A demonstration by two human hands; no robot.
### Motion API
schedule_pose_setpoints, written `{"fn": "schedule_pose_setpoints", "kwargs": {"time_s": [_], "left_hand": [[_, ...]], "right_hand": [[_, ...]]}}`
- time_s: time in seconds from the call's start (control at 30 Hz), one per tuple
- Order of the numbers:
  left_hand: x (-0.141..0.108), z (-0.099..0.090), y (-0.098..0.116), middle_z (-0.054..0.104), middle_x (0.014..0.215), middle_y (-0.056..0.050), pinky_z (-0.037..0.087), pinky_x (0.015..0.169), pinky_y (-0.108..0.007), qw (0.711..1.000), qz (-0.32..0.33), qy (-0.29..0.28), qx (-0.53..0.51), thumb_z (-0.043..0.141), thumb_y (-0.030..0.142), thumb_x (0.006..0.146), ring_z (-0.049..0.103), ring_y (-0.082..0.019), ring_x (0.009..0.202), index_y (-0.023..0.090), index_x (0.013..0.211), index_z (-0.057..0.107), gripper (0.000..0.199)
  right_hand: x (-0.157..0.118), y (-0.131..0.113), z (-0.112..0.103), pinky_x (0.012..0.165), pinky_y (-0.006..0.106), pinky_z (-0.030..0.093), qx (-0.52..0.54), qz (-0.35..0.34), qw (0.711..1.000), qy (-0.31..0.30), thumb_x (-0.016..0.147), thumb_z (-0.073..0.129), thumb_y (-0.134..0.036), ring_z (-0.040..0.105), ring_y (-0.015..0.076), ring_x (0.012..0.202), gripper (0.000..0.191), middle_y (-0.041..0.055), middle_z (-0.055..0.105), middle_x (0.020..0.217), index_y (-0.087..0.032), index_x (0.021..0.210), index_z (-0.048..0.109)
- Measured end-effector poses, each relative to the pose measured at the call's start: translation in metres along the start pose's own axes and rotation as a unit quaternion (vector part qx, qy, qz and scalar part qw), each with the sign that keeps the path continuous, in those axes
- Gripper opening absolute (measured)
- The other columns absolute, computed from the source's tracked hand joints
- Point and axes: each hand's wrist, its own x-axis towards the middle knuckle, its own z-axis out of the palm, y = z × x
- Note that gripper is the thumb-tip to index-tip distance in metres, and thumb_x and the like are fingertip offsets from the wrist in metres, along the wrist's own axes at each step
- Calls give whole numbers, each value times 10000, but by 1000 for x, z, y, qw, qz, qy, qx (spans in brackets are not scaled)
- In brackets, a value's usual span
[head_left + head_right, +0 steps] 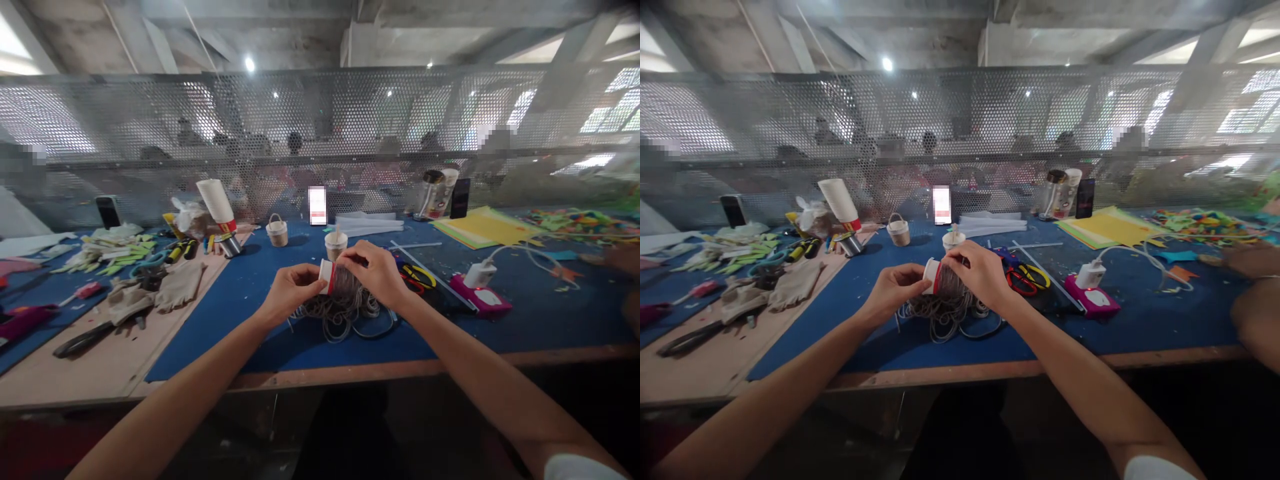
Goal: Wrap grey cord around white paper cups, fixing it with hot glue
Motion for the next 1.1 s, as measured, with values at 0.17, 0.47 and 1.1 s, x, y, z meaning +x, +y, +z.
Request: {"fn": "schedule_pose_setpoints", "kwargs": {"time_s": [0.17, 0.47, 1.1], "left_hand": [[0, -2, -1, 736, 788, -39, 498, 657, -248, 1000, 3, 2, 0, 784, 256, 722, 625, -128, 658, 142, 855, 746, 179], [1, -6, -3, 741, 833, -45, 475, 681, -247, 1000, 10, 25, 3, 771, 281, 747, 629, -137, 708, 151, 914, 755, 212], [11, -12, -6, 698, 807, -65, 510, 680, -243, 977, -73, 18, -199, 742, 364, 791, 636, -147, 735, 113, 901, 719, 275]], "right_hand": [[2, 3, -3, 715, 276, 437, 10, 3, 1000, 19, 966, 537, -366, 600, 156, 788, 231, 37, 664, 862, -207, 912, 694], [0, 6, -3, 795, 293, 480, 72, 62, 995, -11, 960, 524, -446, 627, 166, 889, 304, 84, 670, 1050, -200, 1074, 661], [0, 20, 1, 629, 253, 422, 155, 127, 972, -121, 944, 434, -603, 557, 139, 682, 488, 9, 636, 808, -178, 1037, 653]]}}
